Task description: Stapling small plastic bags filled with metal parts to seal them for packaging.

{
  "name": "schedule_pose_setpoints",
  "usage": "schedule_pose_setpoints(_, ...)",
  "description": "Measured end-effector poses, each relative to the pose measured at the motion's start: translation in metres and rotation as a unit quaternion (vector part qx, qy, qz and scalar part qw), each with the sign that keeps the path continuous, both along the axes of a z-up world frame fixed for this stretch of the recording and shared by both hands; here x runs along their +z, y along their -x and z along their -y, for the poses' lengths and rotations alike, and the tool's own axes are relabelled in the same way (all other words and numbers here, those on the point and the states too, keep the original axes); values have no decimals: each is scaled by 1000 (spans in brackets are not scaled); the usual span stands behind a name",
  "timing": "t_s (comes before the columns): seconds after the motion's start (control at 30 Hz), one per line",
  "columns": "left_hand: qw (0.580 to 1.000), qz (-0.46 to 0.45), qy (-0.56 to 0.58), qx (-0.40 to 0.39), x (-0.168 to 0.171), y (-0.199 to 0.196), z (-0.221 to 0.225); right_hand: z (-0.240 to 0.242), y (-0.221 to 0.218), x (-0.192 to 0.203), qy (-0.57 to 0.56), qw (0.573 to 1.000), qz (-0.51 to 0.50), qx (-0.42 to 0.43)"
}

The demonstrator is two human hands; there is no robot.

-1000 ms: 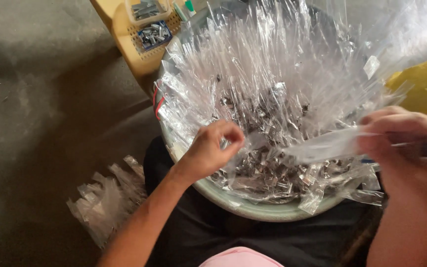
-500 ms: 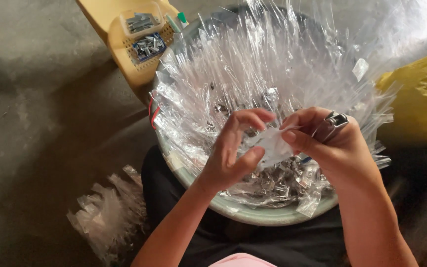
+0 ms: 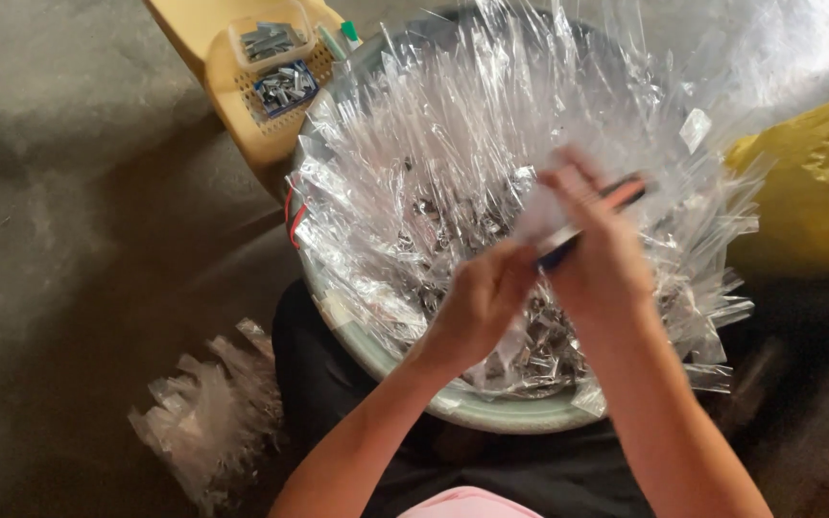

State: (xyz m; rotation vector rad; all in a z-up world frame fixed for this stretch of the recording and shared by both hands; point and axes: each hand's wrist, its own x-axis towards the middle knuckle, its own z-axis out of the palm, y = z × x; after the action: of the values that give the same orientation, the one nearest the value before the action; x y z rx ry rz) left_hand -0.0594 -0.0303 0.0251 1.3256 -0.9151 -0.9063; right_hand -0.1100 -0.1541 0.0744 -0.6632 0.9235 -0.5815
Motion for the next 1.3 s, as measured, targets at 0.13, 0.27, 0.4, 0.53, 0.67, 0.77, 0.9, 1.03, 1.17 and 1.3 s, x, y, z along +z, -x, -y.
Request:
schedule_pose_setpoints(0.13,985,125,-35,117,-31,-18,-4,-10,12,-27,-12,981,166,96)
schedule_pose_setpoints(0.27,979,190,38,69,-27,-13,-11,-8,3,-15,137,970,155,132)
schedule_pose_setpoints(0.4,1000,18,19,-13,-12,-4,-18,6,-21,-51,286,956,65,21)
schedule_pose_setpoints(0.53,989,-99,-60,-95,-34,-13,-75,50,-18,-59,274,958,74,-44)
schedule_pose_setpoints(0.67,977,-113,-112,144,-74,-62,-158,115,0,-130,531,839,-113,37)
schedule_pose_setpoints(0.77,913,-47,-142,380,-162,-128,-228,117,-5,-176,711,642,-259,124)
schedule_pose_setpoints(0.9,763,148,-500,382,-357,-198,-341,91,-17,-186,725,552,-347,223)
schedule_pose_setpoints(1.03,699,296,-469,451,-303,-218,-240,97,-26,-203,713,532,-400,220)
schedule_pose_setpoints(1.17,803,423,37,418,-115,-154,-49,98,-26,-220,714,532,-398,222)
schedule_pose_setpoints(1.3,809,557,-54,179,-136,-110,88,100,-20,-236,690,531,-434,232)
